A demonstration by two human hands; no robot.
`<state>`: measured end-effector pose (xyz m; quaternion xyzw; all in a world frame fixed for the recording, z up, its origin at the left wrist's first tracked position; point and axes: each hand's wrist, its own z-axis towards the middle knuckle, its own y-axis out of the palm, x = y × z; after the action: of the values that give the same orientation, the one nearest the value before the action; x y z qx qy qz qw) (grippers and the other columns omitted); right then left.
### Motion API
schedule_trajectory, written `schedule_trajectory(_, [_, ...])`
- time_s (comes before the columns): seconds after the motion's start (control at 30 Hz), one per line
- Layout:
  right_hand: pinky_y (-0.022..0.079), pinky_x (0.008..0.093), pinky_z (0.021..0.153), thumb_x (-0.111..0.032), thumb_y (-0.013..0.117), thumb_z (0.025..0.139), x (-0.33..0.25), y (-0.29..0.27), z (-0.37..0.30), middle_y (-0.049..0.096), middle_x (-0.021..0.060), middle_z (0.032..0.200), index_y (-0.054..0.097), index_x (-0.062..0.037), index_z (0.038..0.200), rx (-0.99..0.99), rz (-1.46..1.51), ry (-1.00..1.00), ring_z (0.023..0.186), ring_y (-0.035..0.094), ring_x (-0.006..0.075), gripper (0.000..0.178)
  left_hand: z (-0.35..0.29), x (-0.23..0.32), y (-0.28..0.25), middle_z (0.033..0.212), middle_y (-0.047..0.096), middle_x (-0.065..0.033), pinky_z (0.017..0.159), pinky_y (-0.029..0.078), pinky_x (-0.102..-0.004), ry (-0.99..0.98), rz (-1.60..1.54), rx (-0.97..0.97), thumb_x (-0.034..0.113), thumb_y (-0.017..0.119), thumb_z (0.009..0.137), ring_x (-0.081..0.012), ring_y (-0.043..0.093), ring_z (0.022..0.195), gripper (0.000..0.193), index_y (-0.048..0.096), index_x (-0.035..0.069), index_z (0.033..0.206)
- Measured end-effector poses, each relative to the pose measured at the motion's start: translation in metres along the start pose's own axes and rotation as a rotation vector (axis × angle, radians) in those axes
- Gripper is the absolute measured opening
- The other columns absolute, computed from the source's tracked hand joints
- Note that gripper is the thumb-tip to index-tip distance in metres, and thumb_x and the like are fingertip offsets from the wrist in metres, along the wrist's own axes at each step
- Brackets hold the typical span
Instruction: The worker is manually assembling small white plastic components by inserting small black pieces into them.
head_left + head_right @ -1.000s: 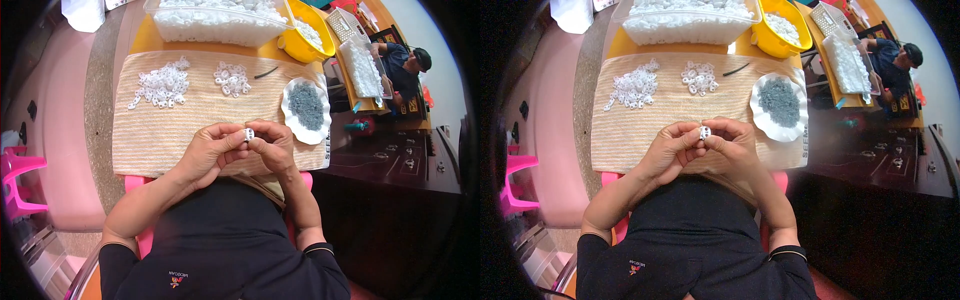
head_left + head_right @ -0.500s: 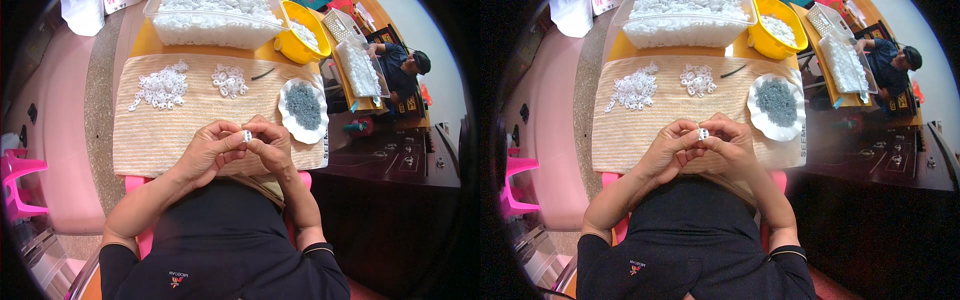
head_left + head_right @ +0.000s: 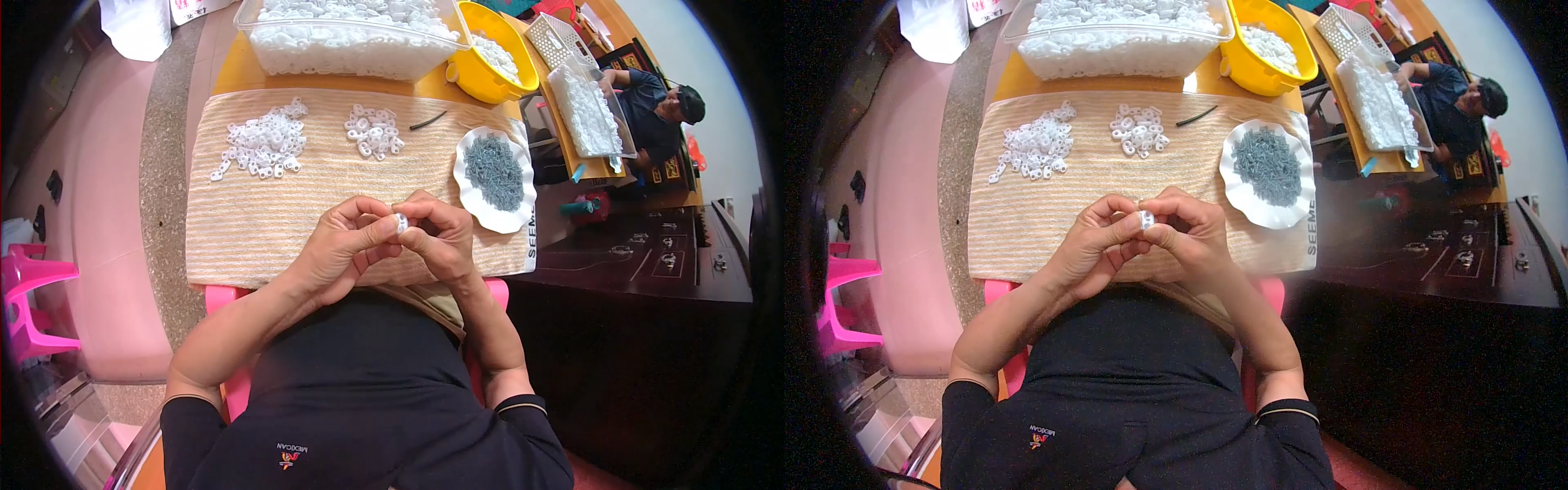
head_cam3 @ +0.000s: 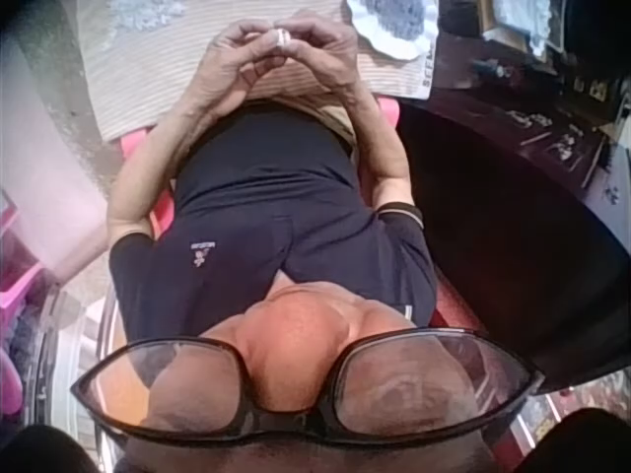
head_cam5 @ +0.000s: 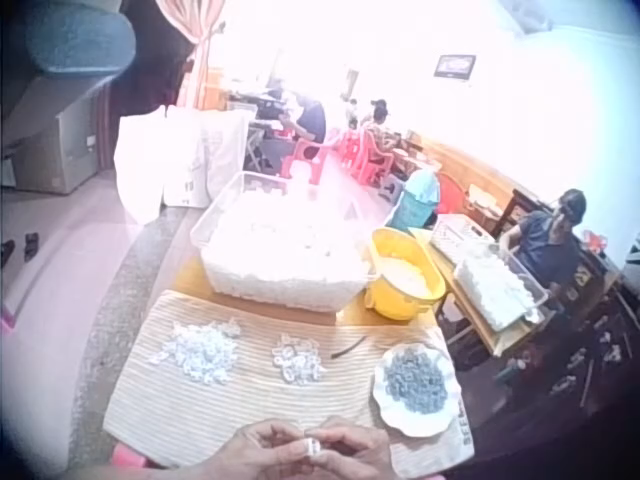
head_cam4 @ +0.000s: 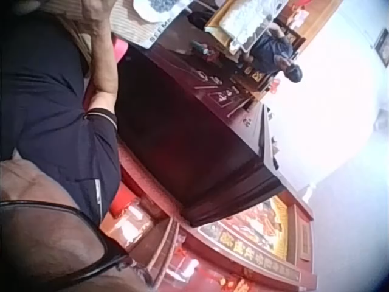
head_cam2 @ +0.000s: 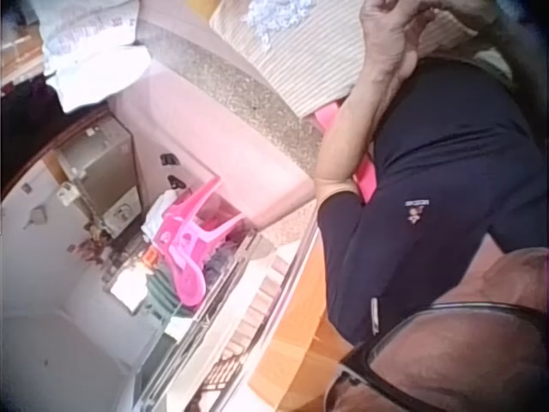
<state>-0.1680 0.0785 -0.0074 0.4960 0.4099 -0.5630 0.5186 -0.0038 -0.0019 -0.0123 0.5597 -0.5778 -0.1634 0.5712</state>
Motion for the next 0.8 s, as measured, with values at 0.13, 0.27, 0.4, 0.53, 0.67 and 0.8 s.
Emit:
schedule_trajectory(0.13, [0.047, 0.0232, 0.073, -0.001, 0.068, 0.084, 0.001, 0.000, 0.000, 0.061, 0.0069, 0.095, 0.066, 0.0032, 0.106, -0.008, -0.003, -0.021, 0.085, 0.058, 0.0113, 0.023, 0.001, 0.000, 0.000, 0.091, 0.066, -0.0031, 0.074, 0.055, -0.0245, -0.003, 0.009, -0.011, 0.011, 0.069, 0.087, -0.0114, 0.063, 0.083, 0.010, 0.061, 0.009, 0.094])
schedule_trajectory(0.27, [0.045, 0.0218, 0.073, -0.004, 0.070, 0.085, 0.004, -0.002, 0.002, 0.061, 0.0070, 0.097, 0.064, 0.0027, 0.109, -0.009, -0.013, 0.013, 0.086, 0.057, 0.0111, 0.026, 0.006, 0.000, -0.004, 0.091, 0.065, -0.0024, 0.076, 0.055, -0.0249, 0.001, 0.028, -0.013, 0.012, 0.069, 0.088, -0.0110, 0.063, 0.084, 0.010, 0.061, 0.009, 0.094])
schedule_trajectory(0.4, [0.044, 0.0210, 0.073, -0.006, 0.069, 0.086, -0.002, -0.003, 0.005, 0.057, 0.0038, 0.097, 0.063, 0.0022, 0.108, -0.027, 0.017, 0.116, 0.086, 0.054, 0.0091, 0.025, 0.008, -0.001, -0.006, 0.093, 0.065, -0.0025, 0.078, 0.054, -0.0254, -0.005, 0.043, 0.021, 0.013, 0.068, 0.088, -0.0108, 0.062, 0.086, 0.009, 0.062, 0.008, 0.094])
schedule_trajectory(0.53, [0.044, 0.0208, 0.073, -0.007, 0.069, 0.087, -0.001, -0.006, 0.005, 0.054, 0.0023, 0.096, 0.061, 0.0013, 0.103, -0.032, 0.107, 0.184, 0.085, 0.053, 0.0081, 0.020, 0.007, 0.000, -0.005, 0.093, 0.065, -0.0027, 0.077, 0.055, -0.0255, -0.021, 0.078, 0.040, 0.013, 0.067, 0.089, -0.0109, 0.062, 0.085, 0.009, 0.062, 0.007, 0.095])
schedule_trajectory(0.67, [0.045, 0.0209, 0.073, -0.008, 0.068, 0.087, -0.002, -0.010, 0.006, 0.054, 0.0023, 0.097, 0.060, 0.0005, 0.098, -0.083, 0.122, 0.193, 0.085, 0.054, 0.0081, 0.016, 0.007, 0.001, -0.005, 0.092, 0.065, -0.0030, 0.076, 0.055, -0.0251, -0.017, 0.080, 0.029, 0.013, 0.066, 0.090, -0.0108, 0.062, 0.083, 0.010, 0.062, 0.006, 0.095])
schedule_trajectory(0.8, [0.052, 0.0235, 0.072, -0.005, 0.066, 0.088, -0.007, -0.016, 0.009, 0.059, 0.0042, 0.094, 0.059, 0.0018, 0.099, 0.025, 0.079, 0.260, 0.083, 0.061, 0.0106, 0.014, 0.007, 0.004, -0.002, 0.093, 0.066, -0.0046, 0.075, 0.055, -0.0246, -0.024, 0.077, 0.051, 0.015, 0.065, 0.091, -0.0102, 0.062, 0.081, 0.012, 0.061, 0.005, 0.096])
